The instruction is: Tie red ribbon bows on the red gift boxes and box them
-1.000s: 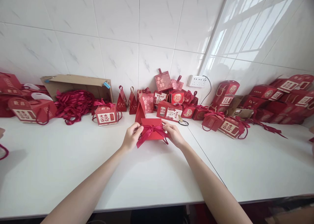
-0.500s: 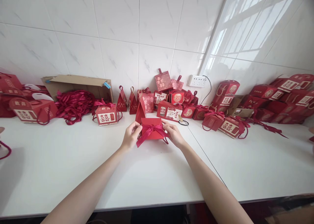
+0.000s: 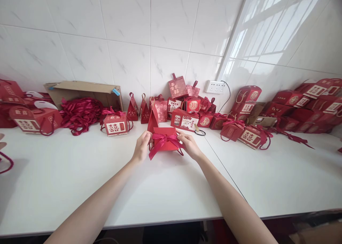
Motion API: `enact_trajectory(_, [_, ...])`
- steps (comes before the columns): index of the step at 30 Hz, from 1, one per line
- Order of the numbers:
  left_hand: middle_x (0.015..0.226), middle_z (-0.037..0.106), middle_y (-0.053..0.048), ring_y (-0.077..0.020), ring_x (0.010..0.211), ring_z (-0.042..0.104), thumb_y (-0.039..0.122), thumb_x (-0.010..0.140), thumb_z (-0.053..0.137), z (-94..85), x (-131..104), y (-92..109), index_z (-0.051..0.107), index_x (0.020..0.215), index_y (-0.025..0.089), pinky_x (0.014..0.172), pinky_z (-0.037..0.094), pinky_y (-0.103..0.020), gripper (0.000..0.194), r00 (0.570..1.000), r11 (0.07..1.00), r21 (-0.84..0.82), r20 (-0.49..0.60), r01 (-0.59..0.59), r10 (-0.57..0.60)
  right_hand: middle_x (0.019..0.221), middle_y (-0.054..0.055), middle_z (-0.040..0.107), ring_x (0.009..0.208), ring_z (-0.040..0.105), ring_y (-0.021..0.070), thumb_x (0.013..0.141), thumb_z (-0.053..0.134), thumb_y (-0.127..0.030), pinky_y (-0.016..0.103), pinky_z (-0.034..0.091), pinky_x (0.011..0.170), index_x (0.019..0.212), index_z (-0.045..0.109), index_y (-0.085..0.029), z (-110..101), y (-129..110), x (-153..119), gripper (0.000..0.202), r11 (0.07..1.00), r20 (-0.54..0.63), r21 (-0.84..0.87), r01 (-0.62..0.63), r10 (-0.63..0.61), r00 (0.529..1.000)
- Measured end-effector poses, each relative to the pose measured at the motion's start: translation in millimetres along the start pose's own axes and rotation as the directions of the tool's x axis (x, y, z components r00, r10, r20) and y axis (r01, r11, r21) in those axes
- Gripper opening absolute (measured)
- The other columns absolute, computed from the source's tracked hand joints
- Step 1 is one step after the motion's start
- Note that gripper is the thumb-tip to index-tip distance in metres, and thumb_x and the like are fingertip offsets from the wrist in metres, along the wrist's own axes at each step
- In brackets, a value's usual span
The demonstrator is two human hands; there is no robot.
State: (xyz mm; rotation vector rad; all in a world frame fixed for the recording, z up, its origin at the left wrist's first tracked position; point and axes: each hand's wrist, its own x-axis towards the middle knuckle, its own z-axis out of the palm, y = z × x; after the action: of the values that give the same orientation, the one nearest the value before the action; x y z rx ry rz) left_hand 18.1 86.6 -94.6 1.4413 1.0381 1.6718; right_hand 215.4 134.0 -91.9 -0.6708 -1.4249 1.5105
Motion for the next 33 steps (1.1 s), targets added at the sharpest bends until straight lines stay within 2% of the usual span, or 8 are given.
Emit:
enact_trajectory(5, [0.054, 0.043, 0.005, -0.0092, 0.049, 0.04, 0.048, 0.078, 0.056, 2.5, -1, 3, 0.045, 0.066, 0.019, 0.047, 0.032, -0.021, 0.034, 0.999, 0.99, 0.138, -0.037, 0.02, -0.015, 0.144, 0.007, 0.038, 0.123, 0.044, 0.0301, 0.07, 0.068, -0.045, 0.037, 0.047, 0.088, 0.059, 0.061, -0.016, -1, 1, 1, 0.032, 1.0, 0.002, -0.001, 0.01, -0.01, 1.0])
enact_trajectory(12, [0.053, 0.039, 0.006, -0.0087, 0.047, 0.037, 0.045, 0.082, 0.05, 3.8, 0, 0, 0.043, 0.068, 0.019, 0.046, 0.03, -0.021, 0.03, 0.999, 0.988, 0.151, -0.033, 0.035, -0.03, 0.143, 0.006, 0.038, 0.121, 0.046, 0.0298, 0.067, 0.069, -0.046, 0.039, 0.046, 0.089, 0.065, 0.066, -0.016, 0, -1, 1, 0.03, 1.0, 0.005, 0.0, -0.006, 0.006, 1.0])
enact_trajectory(20, [0.057, 0.04, 0.005, -0.0095, 0.05, 0.039, 0.059, 0.078, 0.048, -1.1, 3, -3, 0.039, 0.066, 0.02, 0.049, 0.033, -0.022, 0.042, 0.997, 0.997, 0.028, -0.015, 0.074, -0.074, 0.14, 0.004, 0.043, 0.12, 0.047, 0.0284, 0.067, 0.069, -0.049, 0.04, 0.044, 0.094, 0.067, 0.068, -0.017, -1, -3, 1, 0.031, 0.999, 0.01, -0.052, -0.015, 0.016, 1.0])
enact_trajectory(23, [0.057, 0.04, 0.005, -0.0097, 0.052, 0.04, 0.065, 0.074, 0.048, 8.3, 4, -8, 0.039, 0.065, 0.019, 0.05, 0.034, -0.023, 0.047, 0.996, 0.994, 0.056, -0.023, 0.09, -0.089, 0.139, 0.004, 0.044, 0.119, 0.048, 0.0289, 0.068, 0.068, -0.048, 0.043, 0.041, 0.097, 0.073, 0.071, -0.019, -3, -2, 0, 0.029, 0.998, 0.004, -0.058, -0.018, 0.018, 1.0])
enact_trajectory(27, [0.053, 0.038, 0.005, -0.0101, 0.053, 0.04, 0.065, 0.065, 0.058, 17.1, -5, 16, 0.038, 0.057, 0.019, 0.052, 0.035, -0.024, 0.05, 0.991, 0.986, 0.11, -0.064, 0.124, -0.117, 0.141, 0.003, 0.042, 0.116, 0.05, 0.0302, 0.062, 0.071, -0.053, 0.044, 0.042, 0.094, 0.068, 0.069, -0.019, 0, 1, -1, 0.035, 0.997, -0.039, -0.064, -0.043, 0.04, 0.998])
enact_trajectory(30, [0.056, 0.047, 0.003, -0.0128, 0.057, 0.048, 0.063, 0.067, 0.058, -33.1, -11, 73, 0.039, 0.061, 0.021, 0.052, 0.038, -0.025, 0.047, 0.985, 0.987, 0.081, -0.113, 0.14, -0.131, 0.138, 0.004, 0.045, 0.113, 0.052, 0.0287, 0.06, 0.071, -0.057, 0.041, 0.045, 0.089, 0.066, 0.066, -0.018, 4, 0, -3, 0.039, 0.997, -0.067, -0.071, -0.041, 0.036, 0.997])
enact_trajectory(32, [0.065, 0.054, 0.001, -0.0158, 0.065, 0.054, 0.066, 0.073, 0.048, -101.1, -11, 115, 0.039, 0.067, 0.022, 0.051, 0.039, -0.026, 0.045, 0.972, 0.988, 0.038, -0.187, 0.149, -0.14, 0.133, 0.004, 0.051, 0.109, 0.054, 0.0272, 0.06, 0.07, -0.056, 0.039, 0.046, 0.086, 0.068, 0.064, -0.019, 7, -1, -4, 0.039, 0.997, -0.074, -0.072, -0.025, 0.019, 0.997])
enact_trajectory(33, [0.073, 0.059, -0.001, -0.0188, 0.072, 0.057, 0.066, 0.07, 0.051, -138.5, -9, 132, 0.04, 0.069, 0.023, 0.053, 0.042, -0.029, 0.044, 0.958, 0.968, -0.018, -0.146, 0.248, -0.248, 0.13, 0.004, 0.054, 0.107, 0.055, 0.0265, 0.061, 0.07, -0.055, 0.038, 0.046, 0.085, 0.069, 0.062, -0.019, 8, -2, -5, 0.037, 0.997, -0.071, -0.072, -0.016, 0.011, 0.997])
